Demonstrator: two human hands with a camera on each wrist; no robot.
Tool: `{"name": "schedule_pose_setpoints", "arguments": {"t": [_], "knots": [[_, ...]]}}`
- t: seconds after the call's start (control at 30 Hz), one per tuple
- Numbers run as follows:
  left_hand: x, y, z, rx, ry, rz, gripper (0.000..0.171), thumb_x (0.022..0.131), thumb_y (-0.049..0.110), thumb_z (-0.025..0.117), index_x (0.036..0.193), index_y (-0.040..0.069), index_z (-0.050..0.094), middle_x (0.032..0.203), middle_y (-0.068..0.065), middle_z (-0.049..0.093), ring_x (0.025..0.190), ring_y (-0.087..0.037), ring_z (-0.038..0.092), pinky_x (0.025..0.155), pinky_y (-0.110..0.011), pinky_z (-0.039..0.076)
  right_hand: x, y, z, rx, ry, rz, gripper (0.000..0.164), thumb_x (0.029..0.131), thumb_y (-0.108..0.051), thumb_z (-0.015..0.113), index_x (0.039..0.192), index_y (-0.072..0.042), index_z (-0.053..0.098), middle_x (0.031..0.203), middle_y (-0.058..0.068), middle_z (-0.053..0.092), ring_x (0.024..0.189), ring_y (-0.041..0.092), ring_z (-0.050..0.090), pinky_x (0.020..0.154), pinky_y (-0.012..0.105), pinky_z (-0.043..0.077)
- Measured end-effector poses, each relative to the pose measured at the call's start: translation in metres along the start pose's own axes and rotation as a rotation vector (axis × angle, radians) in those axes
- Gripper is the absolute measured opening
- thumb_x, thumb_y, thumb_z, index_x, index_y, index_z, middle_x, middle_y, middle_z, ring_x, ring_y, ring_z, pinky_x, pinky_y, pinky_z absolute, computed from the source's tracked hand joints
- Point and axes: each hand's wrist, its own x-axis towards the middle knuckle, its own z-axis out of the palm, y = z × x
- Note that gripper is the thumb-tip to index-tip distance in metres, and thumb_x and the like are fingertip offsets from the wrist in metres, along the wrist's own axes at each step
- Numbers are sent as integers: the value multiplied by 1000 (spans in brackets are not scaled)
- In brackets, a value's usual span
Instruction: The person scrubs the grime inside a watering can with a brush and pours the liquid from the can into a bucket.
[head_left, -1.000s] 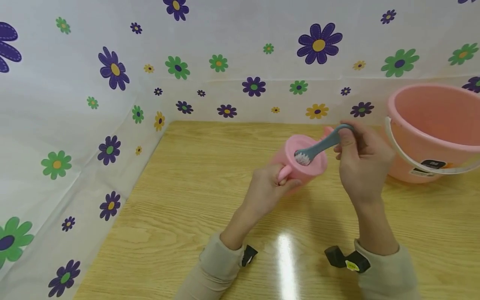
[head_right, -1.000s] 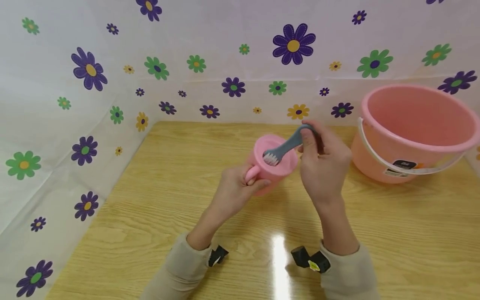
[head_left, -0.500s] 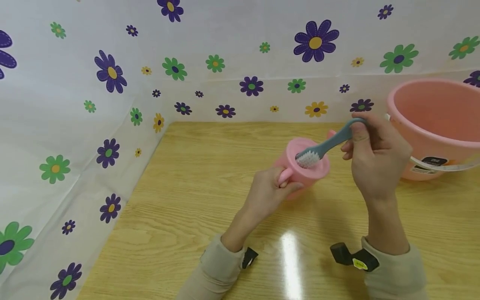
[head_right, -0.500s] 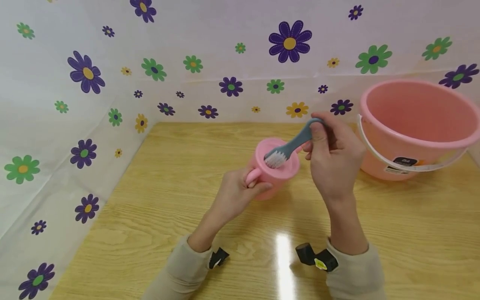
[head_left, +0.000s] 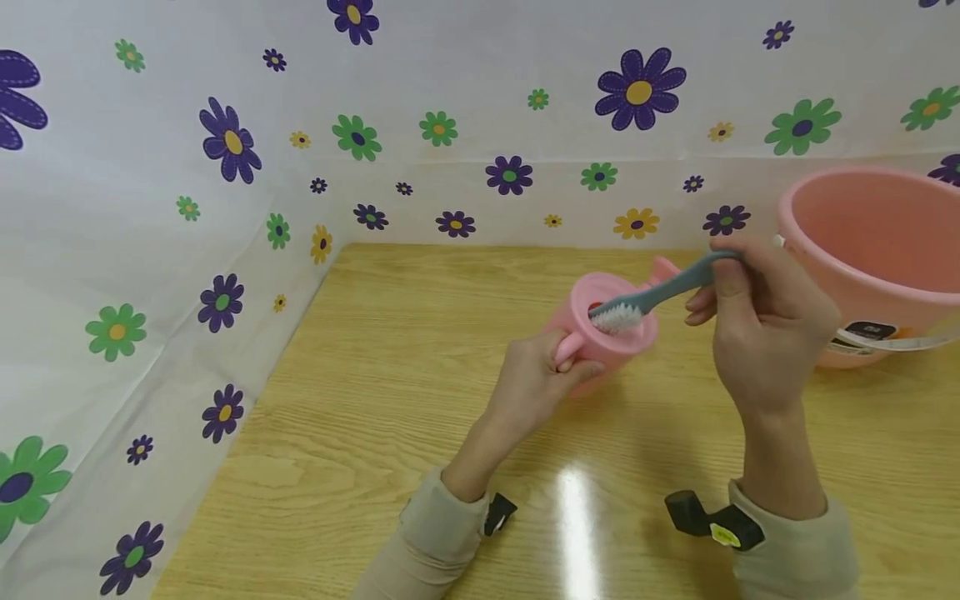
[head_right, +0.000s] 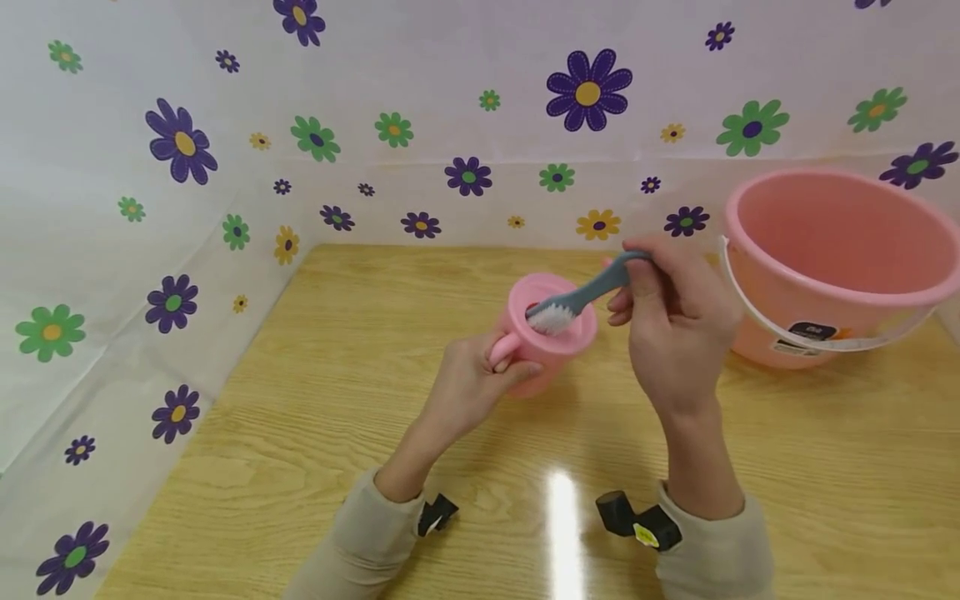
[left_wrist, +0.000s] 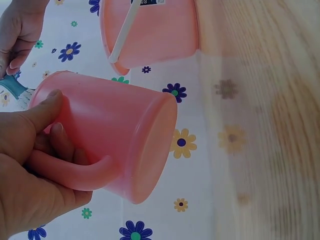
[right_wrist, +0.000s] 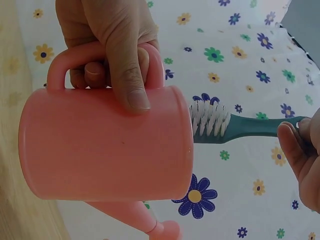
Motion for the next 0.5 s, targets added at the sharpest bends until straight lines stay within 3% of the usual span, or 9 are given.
{"name": "schedule_pose_setpoints", "arguments": {"t": [0.17, 0.5], "knots": [[1, 0, -2, -27, 26, 6, 31, 84, 14, 79, 74, 7, 52, 66, 1, 43, 60, -9, 42, 53, -17, 33, -1, -3, 5, 73, -7, -77, 5, 87, 19, 59, 88, 23, 63, 65, 12, 63, 51, 6, 58, 52, 14, 48], [3, -1, -6, -90, 46, 16, 20, 86, 15, 78, 92, 4, 63, 70, 1, 46, 63, -9, 43, 55, -18, 34, -7, -8, 13, 39, -21, -152, 10, 87, 15, 63, 80, 21, 61, 64, 18, 60, 55, 4, 61, 57, 14, 50]]}}
